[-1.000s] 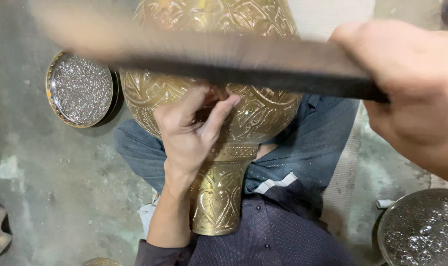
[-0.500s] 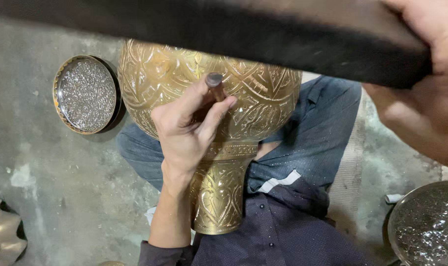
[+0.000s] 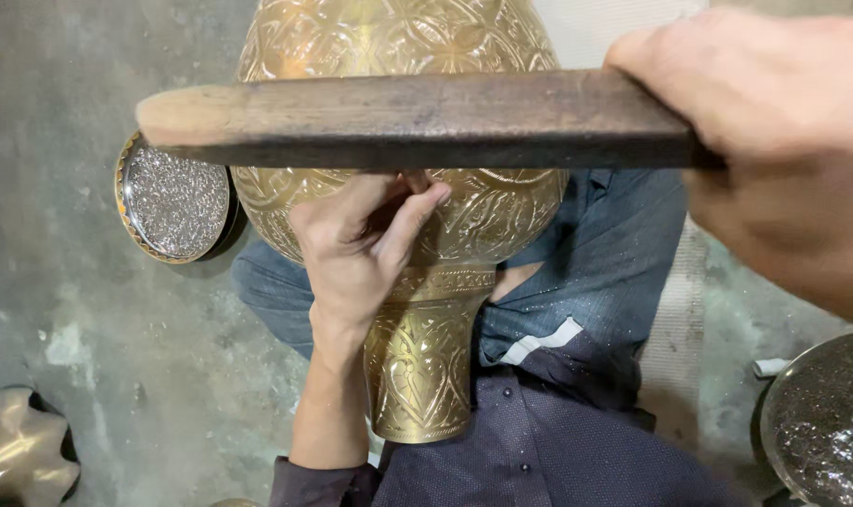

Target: The person sits on the floor with a large embossed brass vessel resting on their lap. They hold a small punch against the brass surface with one hand and repeatedly strike it with a long wooden mallet held in the other hand, working the patterned decoration across the vessel, occasionally repositioning the punch and steadying the vessel.

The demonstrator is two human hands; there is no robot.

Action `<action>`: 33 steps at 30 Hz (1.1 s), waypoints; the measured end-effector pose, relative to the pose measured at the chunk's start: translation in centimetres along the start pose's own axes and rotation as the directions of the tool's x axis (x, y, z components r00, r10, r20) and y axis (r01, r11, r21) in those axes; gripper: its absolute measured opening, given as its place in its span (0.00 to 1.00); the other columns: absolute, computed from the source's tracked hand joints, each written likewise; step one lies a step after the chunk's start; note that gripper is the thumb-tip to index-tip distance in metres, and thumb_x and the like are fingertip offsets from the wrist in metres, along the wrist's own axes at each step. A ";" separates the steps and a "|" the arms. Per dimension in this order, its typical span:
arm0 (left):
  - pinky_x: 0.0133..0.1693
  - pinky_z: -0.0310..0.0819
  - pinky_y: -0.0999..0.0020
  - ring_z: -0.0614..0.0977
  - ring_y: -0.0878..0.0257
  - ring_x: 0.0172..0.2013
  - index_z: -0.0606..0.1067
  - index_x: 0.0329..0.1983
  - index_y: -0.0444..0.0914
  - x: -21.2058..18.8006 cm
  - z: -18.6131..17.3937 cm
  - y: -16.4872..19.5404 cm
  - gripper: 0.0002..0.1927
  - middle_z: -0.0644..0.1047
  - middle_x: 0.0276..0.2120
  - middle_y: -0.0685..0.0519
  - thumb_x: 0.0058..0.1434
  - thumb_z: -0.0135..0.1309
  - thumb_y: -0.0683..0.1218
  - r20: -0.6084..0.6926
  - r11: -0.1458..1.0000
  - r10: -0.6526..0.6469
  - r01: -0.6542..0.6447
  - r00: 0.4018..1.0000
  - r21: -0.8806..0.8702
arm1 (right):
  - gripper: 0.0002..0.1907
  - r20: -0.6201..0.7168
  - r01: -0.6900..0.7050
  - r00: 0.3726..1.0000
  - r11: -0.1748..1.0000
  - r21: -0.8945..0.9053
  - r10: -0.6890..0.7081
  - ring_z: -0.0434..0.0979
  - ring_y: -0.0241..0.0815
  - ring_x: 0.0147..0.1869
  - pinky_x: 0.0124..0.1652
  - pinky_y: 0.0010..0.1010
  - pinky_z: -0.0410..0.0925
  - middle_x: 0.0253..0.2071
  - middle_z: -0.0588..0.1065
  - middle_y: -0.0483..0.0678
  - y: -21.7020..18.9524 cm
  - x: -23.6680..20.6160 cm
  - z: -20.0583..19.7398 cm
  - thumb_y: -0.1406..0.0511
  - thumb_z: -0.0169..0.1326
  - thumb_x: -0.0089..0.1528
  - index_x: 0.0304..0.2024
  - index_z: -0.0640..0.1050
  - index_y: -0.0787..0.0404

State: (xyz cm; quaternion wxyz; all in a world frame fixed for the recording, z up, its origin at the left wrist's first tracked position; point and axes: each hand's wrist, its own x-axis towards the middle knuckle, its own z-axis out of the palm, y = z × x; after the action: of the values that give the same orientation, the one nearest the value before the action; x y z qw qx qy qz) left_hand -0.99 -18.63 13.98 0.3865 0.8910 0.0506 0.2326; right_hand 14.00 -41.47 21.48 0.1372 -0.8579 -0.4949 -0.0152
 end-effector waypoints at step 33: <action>0.35 0.78 0.79 0.84 0.72 0.30 0.79 0.55 0.37 0.7 0.0 -0.2 0.16 0.82 0.32 0.54 0.66 0.68 0.38 0.076 0.998 0.058 -0.057 0.995 -0.021 | 0.25 -0.143 -0.203 0.954 0.917 0.342 0.264 0.81 0.49 0.44 0.41 0.36 0.72 0.45 0.78 0.62 -1.2 -1.9 1.8 0.78 0.61 0.62 0.62 0.74 0.70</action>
State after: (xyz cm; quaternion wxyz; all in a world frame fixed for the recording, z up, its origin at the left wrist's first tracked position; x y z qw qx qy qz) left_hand -0.37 -18.34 14.13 0.3895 0.8968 0.0078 0.2097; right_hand 11.78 -42.01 19.67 0.3227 -0.8715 -0.3692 0.0025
